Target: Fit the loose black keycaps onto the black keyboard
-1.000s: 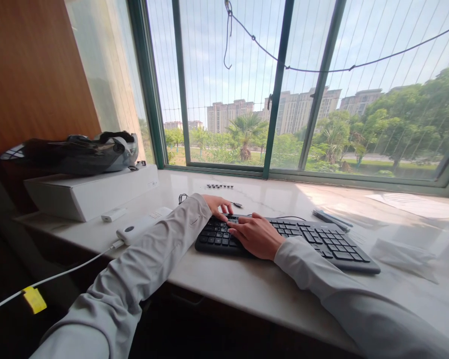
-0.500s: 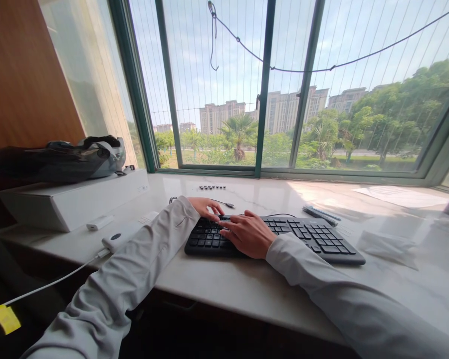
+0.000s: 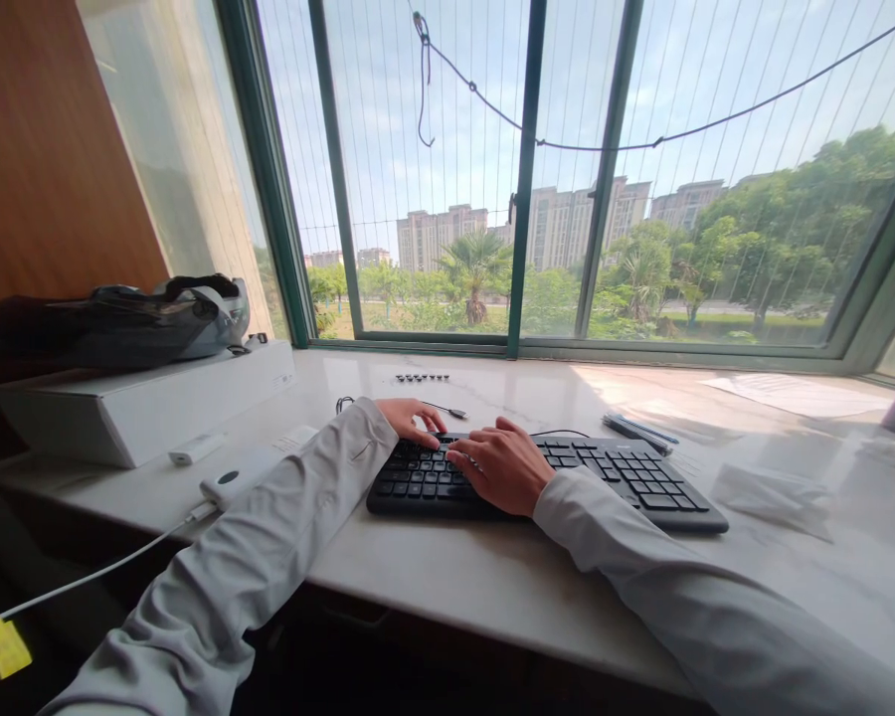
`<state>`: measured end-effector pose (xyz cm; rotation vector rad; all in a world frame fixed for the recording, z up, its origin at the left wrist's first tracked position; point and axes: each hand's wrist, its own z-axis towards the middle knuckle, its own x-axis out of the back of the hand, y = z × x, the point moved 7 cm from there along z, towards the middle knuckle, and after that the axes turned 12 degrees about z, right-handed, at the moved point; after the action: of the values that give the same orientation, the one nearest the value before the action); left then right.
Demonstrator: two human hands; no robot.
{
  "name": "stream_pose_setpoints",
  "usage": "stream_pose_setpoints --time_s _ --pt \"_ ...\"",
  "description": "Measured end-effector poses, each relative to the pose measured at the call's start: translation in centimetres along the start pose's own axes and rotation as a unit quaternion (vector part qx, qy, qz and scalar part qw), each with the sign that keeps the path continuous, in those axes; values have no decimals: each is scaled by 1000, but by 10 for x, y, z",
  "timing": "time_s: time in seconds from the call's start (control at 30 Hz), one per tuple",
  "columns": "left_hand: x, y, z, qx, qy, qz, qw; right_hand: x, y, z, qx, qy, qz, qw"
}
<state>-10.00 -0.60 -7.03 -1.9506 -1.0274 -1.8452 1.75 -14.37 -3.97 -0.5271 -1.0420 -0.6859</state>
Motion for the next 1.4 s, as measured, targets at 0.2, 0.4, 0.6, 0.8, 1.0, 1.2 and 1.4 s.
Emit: stream_pose_setpoints --time_s 0.2,0.4,0.6,0.8,1.0,1.2,1.4 --pt "8 13 -6 0 50 -34 998 0 0 0 4 5 9 1000" --pt "8 25 -9 -27 56 -40 997 3 2 -1 -8 7 -2 1000" --pt "15 28 -15 -7 91 -32 995 1 4 -1 -5 5 -3 1000" --pt "17 32 -19 7 107 -18 994 0 4 -2 -2 6 -8 1000" --pt "20 29 -17 20 128 -3 992 1 3 -1 -8 2 -10 1000" --pt "18 25 -16 13 114 -8 993 0 3 -1 -18 -13 -16 1000" --pt "13 23 -12 29 106 -17 994 0 3 -1 -20 -20 -12 1000"
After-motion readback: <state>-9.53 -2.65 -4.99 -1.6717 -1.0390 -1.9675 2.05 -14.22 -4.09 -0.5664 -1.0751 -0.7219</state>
